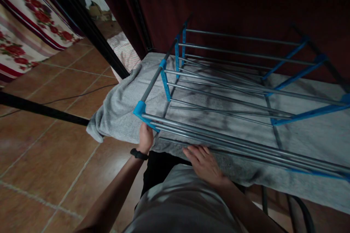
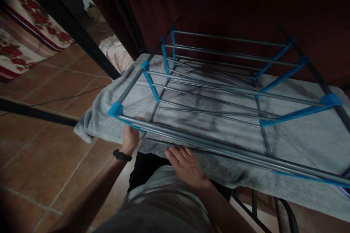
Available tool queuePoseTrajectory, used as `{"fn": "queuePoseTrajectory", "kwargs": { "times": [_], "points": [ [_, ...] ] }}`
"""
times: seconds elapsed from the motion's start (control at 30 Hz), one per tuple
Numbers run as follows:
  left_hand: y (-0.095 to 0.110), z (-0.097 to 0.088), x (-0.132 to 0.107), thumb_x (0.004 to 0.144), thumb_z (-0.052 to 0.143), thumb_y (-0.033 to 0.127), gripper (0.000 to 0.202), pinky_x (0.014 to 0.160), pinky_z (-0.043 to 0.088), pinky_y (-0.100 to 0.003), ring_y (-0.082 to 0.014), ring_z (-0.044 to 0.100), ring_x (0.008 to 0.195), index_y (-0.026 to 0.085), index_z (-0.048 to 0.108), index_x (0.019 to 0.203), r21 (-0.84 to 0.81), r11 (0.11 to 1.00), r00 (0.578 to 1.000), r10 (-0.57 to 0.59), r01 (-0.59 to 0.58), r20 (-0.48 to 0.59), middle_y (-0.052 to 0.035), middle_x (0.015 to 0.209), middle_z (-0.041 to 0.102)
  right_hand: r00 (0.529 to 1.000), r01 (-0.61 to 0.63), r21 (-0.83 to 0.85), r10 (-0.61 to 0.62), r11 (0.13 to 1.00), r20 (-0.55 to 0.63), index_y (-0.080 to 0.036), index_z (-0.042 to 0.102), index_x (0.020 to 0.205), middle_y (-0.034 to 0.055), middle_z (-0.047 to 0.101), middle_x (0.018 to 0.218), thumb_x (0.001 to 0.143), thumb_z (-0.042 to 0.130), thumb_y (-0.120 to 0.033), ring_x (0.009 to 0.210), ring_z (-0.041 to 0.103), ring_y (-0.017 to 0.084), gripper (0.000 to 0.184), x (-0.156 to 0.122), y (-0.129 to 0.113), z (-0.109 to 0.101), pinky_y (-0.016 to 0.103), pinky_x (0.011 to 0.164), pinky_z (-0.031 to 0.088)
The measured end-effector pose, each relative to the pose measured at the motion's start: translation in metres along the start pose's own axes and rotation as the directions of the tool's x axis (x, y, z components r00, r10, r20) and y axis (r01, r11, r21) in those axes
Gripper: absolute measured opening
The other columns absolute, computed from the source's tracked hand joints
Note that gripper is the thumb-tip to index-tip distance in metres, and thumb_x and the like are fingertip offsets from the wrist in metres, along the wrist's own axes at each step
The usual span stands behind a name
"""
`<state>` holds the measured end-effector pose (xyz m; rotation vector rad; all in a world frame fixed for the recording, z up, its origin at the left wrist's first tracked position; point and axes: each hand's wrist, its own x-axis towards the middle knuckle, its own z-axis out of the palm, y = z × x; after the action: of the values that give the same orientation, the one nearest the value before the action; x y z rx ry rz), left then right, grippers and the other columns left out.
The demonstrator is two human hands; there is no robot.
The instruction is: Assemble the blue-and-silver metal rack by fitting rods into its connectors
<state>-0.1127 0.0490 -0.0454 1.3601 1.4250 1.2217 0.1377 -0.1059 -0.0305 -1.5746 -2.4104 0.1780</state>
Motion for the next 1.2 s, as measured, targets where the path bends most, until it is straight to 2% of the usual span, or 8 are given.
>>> {"fn": "queuePoseTrajectory", "kwargs": {
  "times": [0.1,0.17,0.3,0.47,0.6,0.7,0.97,1.2],
  "points": [
    [0.001,-0.011,-0.011,0.083,0.060,0.035,0.016,0.100,0.048,-0.043,-0.0284,0.061,0.102,0.020,0.067,0.082,0.016,1.000,1.000,0.025,-0.026,0.012,-0.0087,0.094,0.069,0.990,-0.135,-0.034,0.136,0.990,0.022,-0.019,0.058,0.142,0.0133,0.062,0.136,0.101,0.044,-0.014,0.123,0.057,0.023,0.043,-0.008,0.007,0.019,0.040,0.108,0.043],
    [-0.003,-0.015,-0.019,0.082,0.061,0.038,0.022,0.099,0.051,-0.043,-0.0288,0.063,0.104,0.020,0.069,0.092,-0.025,1.000,0.998,-0.010,0.012,0.069,-0.0084,0.097,0.071,0.974,-0.214,-0.051,0.217,0.975,0.067,-0.017,0.058,0.141,0.0147,0.062,0.136,0.102,0.046,-0.019,0.125,0.057,0.025,0.041,-0.007,0.013,0.028,0.042,0.108,0.044],
    [-0.019,-0.017,-0.027,0.079,0.069,0.037,0.040,0.099,0.052,-0.041,-0.0267,0.065,0.110,0.020,0.064,0.115,-0.051,0.998,0.974,-0.035,0.048,0.222,-0.0096,0.116,0.069,0.962,-0.243,-0.048,0.247,0.969,0.120,-0.020,0.058,0.141,0.0113,0.062,0.136,0.099,0.043,-0.009,0.122,0.060,0.022,0.045,-0.001,0.021,0.033,0.039,0.107,0.046],
    [-0.036,-0.017,-0.022,0.086,0.063,0.034,0.027,0.098,0.051,-0.043,-0.0257,0.065,0.105,0.019,0.063,0.108,0.134,0.990,0.961,-0.002,-0.037,0.276,-0.0106,0.111,0.067,0.954,-0.277,-0.044,0.280,0.960,0.106,-0.025,0.059,0.140,0.0093,0.064,0.136,0.100,0.044,-0.013,0.118,0.063,0.021,0.044,0.000,0.021,0.035,0.036,0.107,0.048],
    [-0.037,-0.018,-0.021,0.085,0.059,0.028,0.025,0.098,0.051,-0.043,-0.0259,0.065,0.104,0.021,0.064,0.109,0.203,0.973,0.962,0.051,-0.108,0.268,-0.0101,0.118,0.066,0.948,-0.302,-0.069,0.307,0.951,0.081,-0.028,0.059,0.140,0.0081,0.066,0.133,0.102,0.044,-0.018,0.117,0.064,0.021,0.042,0.000,0.021,0.036,0.035,0.106,0.048],
    [-0.035,-0.019,-0.022,0.080,0.062,0.026,0.025,0.094,0.052,-0.043,-0.0263,0.065,0.099,0.022,0.065,0.104,0.268,0.956,0.969,0.056,-0.122,0.242,-0.0083,0.108,0.067,0.941,-0.319,-0.080,0.325,0.944,0.090,-0.028,0.059,0.140,0.0080,0.067,0.132,0.104,0.042,-0.020,0.118,0.065,0.021,0.041,0.002,0.021,0.034,0.036,0.107,0.046],
    [-0.028,-0.014,-0.026,0.079,0.064,0.033,0.021,0.090,0.054,-0.043,-0.0278,0.065,0.095,0.021,0.066,0.096,0.303,0.945,0.983,0.075,-0.124,0.169,-0.0082,0.099,0.068,0.910,-0.355,-0.081,0.364,0.932,0.197,-0.028,0.067,0.125,0.0067,0.073,0.117,0.103,0.043,-0.019,0.107,0.069,0.021,0.034,0.005,0.021,0.026,0.034,0.096,0.051],
    [-0.040,-0.021,-0.021,0.076,0.066,0.044,0.027,0.086,0.056,-0.047,-0.0306,0.068,0.091,0.022,0.066,0.091,0.398,0.913,0.985,0.019,-0.087,0.173,-0.0094,0.094,0.071,0.913,-0.368,-0.068,0.374,0.927,0.163,-0.029,0.070,0.119,0.0051,0.074,0.114,0.102,0.044,-0.018,0.106,0.070,0.021,0.033,0.007,0.017,0.029,0.033,0.095,0.053]
  ]
}}
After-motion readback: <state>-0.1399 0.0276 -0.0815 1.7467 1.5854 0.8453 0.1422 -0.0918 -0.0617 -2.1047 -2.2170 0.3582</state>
